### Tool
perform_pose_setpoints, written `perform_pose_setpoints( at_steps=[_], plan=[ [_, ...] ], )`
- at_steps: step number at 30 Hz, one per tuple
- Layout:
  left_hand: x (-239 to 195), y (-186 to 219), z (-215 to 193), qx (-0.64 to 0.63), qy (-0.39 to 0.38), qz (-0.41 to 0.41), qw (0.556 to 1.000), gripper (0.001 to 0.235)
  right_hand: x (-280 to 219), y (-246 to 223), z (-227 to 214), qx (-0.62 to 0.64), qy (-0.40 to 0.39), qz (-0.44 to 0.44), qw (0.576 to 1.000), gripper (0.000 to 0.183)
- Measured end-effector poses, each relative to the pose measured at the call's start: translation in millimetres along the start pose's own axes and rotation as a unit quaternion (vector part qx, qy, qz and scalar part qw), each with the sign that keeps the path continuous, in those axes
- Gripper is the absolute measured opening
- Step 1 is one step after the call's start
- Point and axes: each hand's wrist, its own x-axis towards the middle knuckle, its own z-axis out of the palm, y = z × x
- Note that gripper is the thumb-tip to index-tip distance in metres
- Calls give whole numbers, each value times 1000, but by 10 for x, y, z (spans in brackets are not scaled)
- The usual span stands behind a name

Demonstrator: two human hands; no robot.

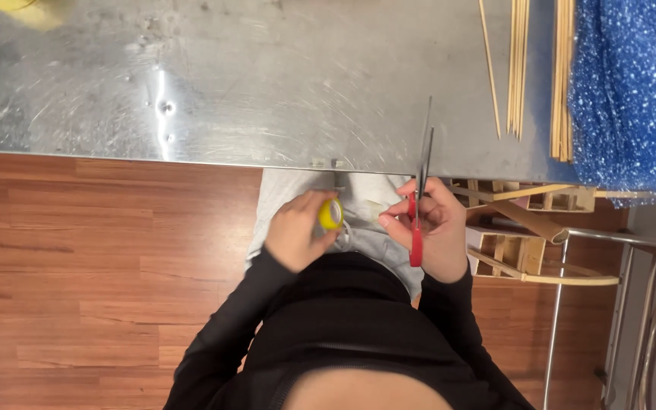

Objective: The person is using scissors to cut several small strips of yellow tape from a roll, likely in preparation for gift wrapping or assembly.

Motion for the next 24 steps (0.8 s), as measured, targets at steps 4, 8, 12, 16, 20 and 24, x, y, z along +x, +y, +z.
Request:
perform_pose_setpoints(
  at_steps=[4,8,12,16,20,24],
  plan=[
    [-85,395,-717,-132,50,1,990,68,98,-77,80,-12,-17,4,1000,48],
    [165,500,-965,-222,221,76,947,68,373,-181,333,-14,-61,-28,998,48],
    [430,313,-1065,-215,289,71,930,67,740,-247,716,58,-87,-14,994,45],
    [483,-7,-1203,-222,331,39,916,62,1041,-196,981,59,-119,2,991,45],
    [612,-421,-1423,-184,374,-26,908,65,1405,-61,1343,68,-165,13,984,47],
    [751,-705,-1478,-104,383,-66,916,59,1537,-29,1693,90,-181,30,979,50]
  ],
)
